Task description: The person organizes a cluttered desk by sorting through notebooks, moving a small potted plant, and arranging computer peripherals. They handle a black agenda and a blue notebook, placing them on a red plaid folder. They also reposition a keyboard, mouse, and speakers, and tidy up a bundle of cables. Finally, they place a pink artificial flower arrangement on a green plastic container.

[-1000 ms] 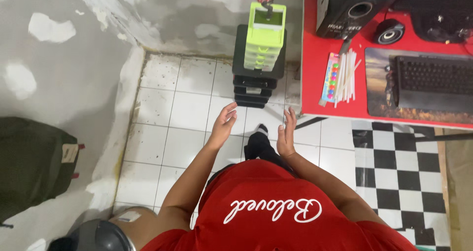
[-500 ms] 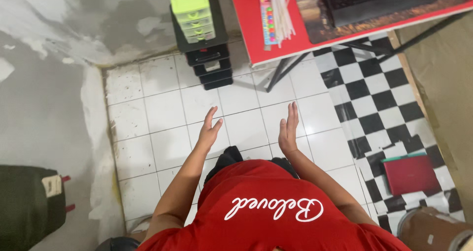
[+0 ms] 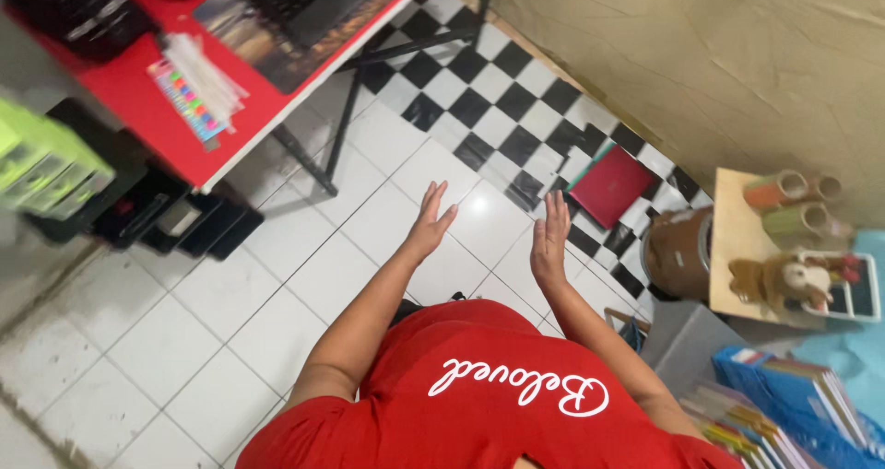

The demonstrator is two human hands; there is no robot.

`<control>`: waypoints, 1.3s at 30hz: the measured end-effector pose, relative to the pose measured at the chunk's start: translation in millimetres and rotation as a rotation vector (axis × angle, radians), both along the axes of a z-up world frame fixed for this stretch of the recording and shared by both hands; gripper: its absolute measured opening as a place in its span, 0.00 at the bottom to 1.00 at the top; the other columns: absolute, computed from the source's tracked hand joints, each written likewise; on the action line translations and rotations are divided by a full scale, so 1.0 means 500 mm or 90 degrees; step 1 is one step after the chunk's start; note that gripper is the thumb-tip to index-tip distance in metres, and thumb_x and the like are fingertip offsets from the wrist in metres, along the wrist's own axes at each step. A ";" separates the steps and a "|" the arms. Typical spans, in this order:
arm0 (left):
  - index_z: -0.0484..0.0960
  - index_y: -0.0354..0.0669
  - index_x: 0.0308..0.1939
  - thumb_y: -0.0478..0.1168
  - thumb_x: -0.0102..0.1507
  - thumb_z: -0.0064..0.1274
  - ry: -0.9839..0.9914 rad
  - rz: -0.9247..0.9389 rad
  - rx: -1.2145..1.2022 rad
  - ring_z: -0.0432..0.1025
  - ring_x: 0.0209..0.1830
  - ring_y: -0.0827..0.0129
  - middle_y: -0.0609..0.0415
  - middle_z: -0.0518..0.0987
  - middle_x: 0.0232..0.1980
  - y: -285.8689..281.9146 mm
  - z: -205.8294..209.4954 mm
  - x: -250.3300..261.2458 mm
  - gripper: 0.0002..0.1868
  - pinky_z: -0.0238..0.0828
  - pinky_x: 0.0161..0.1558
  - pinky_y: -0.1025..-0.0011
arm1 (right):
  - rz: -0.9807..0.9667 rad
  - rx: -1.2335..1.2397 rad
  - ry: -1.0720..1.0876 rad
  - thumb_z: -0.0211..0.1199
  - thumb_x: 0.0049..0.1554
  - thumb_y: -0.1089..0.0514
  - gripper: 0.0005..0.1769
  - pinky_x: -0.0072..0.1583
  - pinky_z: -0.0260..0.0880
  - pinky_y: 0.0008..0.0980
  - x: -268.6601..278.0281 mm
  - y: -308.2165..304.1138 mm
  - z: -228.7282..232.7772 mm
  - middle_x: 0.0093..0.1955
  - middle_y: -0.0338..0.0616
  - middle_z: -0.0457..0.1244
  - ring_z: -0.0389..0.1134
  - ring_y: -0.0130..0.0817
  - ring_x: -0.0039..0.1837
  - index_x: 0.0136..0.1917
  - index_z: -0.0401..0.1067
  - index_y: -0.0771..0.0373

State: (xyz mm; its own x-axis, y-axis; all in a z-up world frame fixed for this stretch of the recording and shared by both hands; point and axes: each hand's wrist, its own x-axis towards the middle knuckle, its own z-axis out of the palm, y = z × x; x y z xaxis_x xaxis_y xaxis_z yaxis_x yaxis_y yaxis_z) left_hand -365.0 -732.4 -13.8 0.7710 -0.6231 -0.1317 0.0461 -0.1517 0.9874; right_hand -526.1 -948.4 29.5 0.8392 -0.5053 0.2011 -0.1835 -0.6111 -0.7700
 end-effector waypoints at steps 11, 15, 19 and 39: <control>0.57 0.48 0.79 0.56 0.69 0.47 -0.059 -0.362 0.024 0.35 0.86 0.48 0.38 0.41 0.85 -0.421 0.014 -0.043 0.37 0.40 0.78 0.54 | -0.344 0.017 -0.042 0.34 0.71 0.42 0.33 0.82 0.33 0.49 -0.239 -0.196 0.034 0.87 0.51 0.39 0.36 0.51 0.87 0.83 0.49 0.60; 0.55 0.49 0.80 0.56 0.70 0.46 -0.084 -0.439 0.011 0.37 0.86 0.48 0.38 0.40 0.85 -0.543 -0.017 -0.016 0.37 0.40 0.78 0.55 | -0.438 -0.006 -0.022 0.34 0.71 0.42 0.34 0.82 0.31 0.50 -0.260 -0.251 0.040 0.87 0.53 0.40 0.36 0.51 0.87 0.83 0.48 0.62; 0.54 0.49 0.80 0.55 0.70 0.45 -0.074 -0.533 0.047 0.32 0.85 0.48 0.39 0.39 0.85 -0.683 -0.011 0.026 0.37 0.36 0.78 0.55 | -0.542 -0.031 -0.038 0.35 0.71 0.44 0.33 0.82 0.37 0.46 -0.256 -0.323 0.052 0.86 0.55 0.41 0.40 0.51 0.86 0.83 0.49 0.62; 0.50 0.58 0.81 0.59 0.69 0.42 -0.168 -0.949 0.124 0.27 0.86 0.49 0.44 0.35 0.86 -1.189 0.050 -0.110 0.39 0.24 0.74 0.35 | -0.917 0.048 -0.053 0.35 0.72 0.47 0.32 0.82 0.37 0.47 -0.289 -0.498 0.027 0.86 0.54 0.41 0.38 0.50 0.87 0.83 0.48 0.62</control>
State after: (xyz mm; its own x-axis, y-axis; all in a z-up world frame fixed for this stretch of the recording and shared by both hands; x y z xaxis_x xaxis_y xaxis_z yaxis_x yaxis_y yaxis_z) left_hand -420.0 -1326.7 11.3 -0.5108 -0.8180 -0.2646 -0.4297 -0.0236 0.9027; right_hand -670.5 -1197.5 43.2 -0.4123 -0.8971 0.1589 -0.5473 0.1044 -0.8304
